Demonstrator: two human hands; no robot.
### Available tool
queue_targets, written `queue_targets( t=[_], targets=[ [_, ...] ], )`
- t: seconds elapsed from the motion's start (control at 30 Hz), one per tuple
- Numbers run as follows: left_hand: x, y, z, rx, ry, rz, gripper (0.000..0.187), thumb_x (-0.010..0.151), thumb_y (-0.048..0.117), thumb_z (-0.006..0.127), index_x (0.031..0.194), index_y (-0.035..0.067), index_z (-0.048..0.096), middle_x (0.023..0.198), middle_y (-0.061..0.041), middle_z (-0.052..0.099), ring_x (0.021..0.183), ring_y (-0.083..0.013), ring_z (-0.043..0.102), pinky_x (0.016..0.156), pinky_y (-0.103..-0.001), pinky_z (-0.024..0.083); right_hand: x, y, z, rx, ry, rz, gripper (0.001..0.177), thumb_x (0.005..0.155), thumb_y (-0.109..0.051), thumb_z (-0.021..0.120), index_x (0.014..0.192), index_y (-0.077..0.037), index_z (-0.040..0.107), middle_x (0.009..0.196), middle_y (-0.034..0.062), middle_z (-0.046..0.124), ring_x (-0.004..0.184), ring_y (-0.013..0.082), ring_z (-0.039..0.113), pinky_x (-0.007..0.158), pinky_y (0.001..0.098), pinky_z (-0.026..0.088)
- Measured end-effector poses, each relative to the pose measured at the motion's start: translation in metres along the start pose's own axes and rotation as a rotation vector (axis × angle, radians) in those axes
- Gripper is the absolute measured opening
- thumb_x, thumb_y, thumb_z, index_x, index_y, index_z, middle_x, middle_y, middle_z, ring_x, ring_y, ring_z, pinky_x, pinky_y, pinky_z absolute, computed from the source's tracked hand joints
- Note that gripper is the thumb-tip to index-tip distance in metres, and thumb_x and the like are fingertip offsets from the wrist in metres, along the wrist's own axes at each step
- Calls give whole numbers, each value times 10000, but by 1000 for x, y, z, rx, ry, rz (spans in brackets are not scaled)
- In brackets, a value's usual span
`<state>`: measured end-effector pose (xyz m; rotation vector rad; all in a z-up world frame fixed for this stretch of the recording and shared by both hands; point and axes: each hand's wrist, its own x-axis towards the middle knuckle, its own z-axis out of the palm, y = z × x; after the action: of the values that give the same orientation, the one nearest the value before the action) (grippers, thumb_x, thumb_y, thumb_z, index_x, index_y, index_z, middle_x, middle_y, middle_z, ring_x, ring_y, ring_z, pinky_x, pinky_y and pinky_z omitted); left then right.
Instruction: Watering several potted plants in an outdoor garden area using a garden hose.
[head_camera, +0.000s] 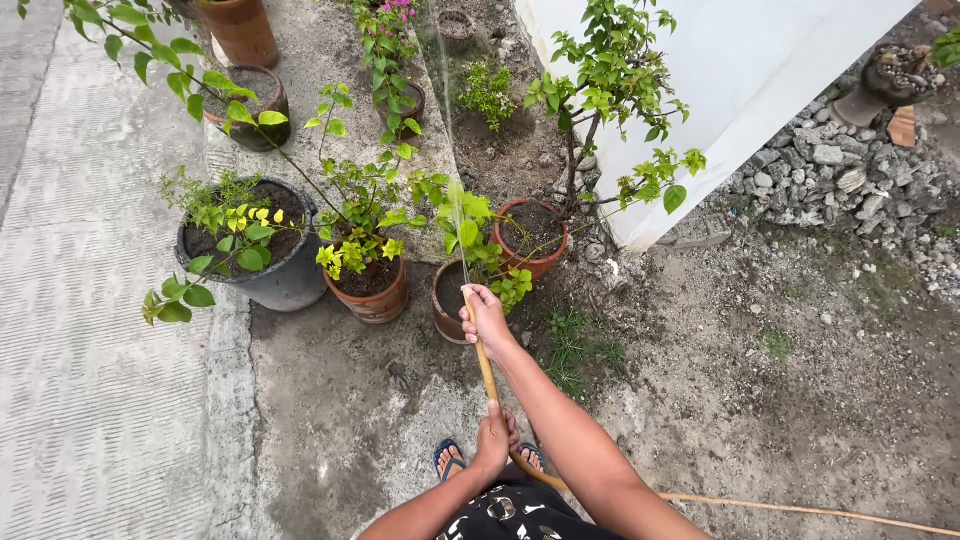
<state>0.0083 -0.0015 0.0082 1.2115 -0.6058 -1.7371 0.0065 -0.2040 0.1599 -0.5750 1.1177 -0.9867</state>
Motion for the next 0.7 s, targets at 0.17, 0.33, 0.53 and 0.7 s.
queue_targets(
  t=[0.17,0.33,0.53,0.7],
  targets=[
    [-2,0,1,13,11,12,695,1086,695,237,728,129,425,572,-33,311,444,-173,356,455,-345,355,-6,-3,2,-14,15,-3,120,1135,-220,499,1221,-185,575,717,54,473,420,71,326,331,219,246],
    [-2,1,2,-24,8,-10,683,1079,715,250,750,141,422,602,-1,289,461,-151,333,448,-331,324,-14,-12,7,-5,9,6,145,1139,-187,476,1256,-156,555,704,56,481,409,73,335,334,225,238],
    [-3,3,1,-4,2,8,698,1077,714,249,744,131,440,576,-15,309,461,-158,343,469,-327,292,-14,-12,8,-24,12,1,149,1146,-171,471,1257,-155,570,719,65,485,419,81,341,335,230,243],
    [-3,2,3,-7,2,19,702,1091,685,246,719,120,431,563,-40,319,447,-178,341,463,-351,348,-12,-11,4,-5,10,2,156,1138,-217,498,1272,-160,554,714,51,477,413,72,329,335,227,226]
  ],
)
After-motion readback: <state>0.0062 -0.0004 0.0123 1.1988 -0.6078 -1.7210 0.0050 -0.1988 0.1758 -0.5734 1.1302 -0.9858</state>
